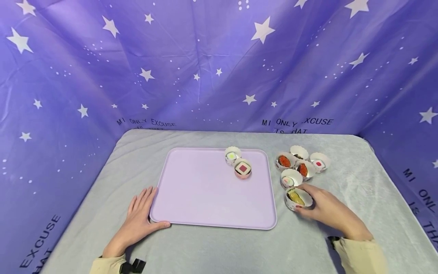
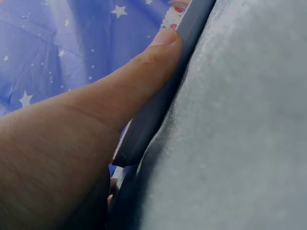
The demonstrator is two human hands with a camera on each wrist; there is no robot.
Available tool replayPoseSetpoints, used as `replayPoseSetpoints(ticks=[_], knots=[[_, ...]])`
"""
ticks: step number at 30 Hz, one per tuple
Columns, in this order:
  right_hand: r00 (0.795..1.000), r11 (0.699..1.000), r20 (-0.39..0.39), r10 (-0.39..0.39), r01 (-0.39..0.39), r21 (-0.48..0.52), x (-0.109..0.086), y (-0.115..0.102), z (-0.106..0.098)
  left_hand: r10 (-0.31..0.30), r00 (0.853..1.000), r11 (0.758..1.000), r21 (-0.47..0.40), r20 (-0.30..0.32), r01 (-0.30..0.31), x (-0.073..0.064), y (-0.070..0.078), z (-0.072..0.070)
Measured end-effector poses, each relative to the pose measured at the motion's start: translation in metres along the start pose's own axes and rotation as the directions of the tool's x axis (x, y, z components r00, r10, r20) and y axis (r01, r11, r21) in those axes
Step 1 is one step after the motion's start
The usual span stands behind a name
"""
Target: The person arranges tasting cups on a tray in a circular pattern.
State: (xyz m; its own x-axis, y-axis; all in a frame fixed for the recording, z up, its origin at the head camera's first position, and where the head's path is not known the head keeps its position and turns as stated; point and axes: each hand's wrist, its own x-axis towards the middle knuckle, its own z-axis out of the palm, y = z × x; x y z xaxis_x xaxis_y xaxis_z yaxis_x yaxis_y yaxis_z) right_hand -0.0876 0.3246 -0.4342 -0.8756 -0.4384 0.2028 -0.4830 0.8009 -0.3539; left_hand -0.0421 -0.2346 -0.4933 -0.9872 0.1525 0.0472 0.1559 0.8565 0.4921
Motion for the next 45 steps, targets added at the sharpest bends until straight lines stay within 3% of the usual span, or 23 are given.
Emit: replayPoseSetpoints(ticks=[12,24,33,45], knots=[[0.997,1.0,-0.073,-0.026,0.025,-0.015,0.0,-0.011,-0.016,0.013,1.0,1.0,-0.003,-0.001,-0.013,0.001,0.003,-0.002],[0.999,0.999,-0.036,-0.023,0.022,-0.029,0.017,-0.024,-0.029,0.018,1.0,1.0,0.002,-0.008,-0.018,0.003,0.0,0.0],[1.0,1.0,-0.008,-0.015,0.015,-0.027,0.03,-0.037,-0.027,-0.012,1.0,1.0,0.001,0.013,0.012,-0.001,0.001,-0.002],[0.998,0.999,0.05,0.029,-0.028,-0.024,0.047,-0.049,-0.026,0.0,1.0,1.0,0.007,0.002,0.0,0.0,0.003,-0.001]])
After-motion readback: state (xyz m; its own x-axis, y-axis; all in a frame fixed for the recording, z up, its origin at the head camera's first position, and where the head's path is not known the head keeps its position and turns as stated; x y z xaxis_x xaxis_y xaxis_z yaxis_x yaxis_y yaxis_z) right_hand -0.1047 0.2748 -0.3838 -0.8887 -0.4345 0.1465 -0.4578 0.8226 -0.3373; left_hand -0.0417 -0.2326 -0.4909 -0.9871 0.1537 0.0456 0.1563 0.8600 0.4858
